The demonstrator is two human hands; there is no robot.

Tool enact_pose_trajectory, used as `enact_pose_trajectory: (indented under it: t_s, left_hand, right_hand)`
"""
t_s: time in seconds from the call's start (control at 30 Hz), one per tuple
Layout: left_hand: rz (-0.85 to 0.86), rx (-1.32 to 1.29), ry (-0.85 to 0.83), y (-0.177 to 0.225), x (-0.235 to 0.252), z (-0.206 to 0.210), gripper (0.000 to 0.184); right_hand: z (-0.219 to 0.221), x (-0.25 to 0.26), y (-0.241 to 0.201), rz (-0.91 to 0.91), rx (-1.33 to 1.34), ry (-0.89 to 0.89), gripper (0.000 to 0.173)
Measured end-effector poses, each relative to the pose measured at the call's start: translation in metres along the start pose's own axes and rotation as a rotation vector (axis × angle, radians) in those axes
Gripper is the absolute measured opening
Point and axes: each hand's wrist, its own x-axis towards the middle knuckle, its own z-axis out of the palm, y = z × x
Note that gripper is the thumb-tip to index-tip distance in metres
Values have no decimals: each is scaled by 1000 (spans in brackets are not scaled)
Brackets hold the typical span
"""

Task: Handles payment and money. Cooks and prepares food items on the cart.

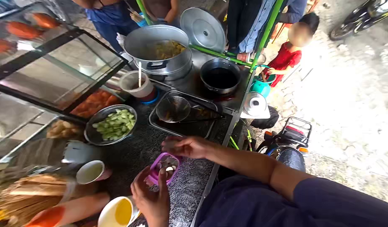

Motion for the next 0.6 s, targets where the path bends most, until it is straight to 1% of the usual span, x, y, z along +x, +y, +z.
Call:
enact_pose_trajectory:
  t_s: [0.07,0.17,0.33,0.43,0.53,0.6]
  left_hand:
    - [-4,-18,3,2,4,1,58]
    - [-14,-29,-15,2,9,12,55]
    - [1,-26,-71,10,10,37,54]
    - [1,-37,-66,14,9,46,53]
    - [-1,-35,-69,14,7,45,51]
    - [26,-29,-71,13,7,45,49]
  right_hand:
    - [-5,-10,-29,-103,10,-60,41]
    - [-15,-25,-67,-224,-14,-89,46]
    - [-34,-40,-108,-293,74,-88,48]
    - [-44,-40,-120,-313,88,-107,49]
    - [-45,-33,-116,-313,73,-75,47]
    - [-47,-24,-111,-295,43,-101,49]
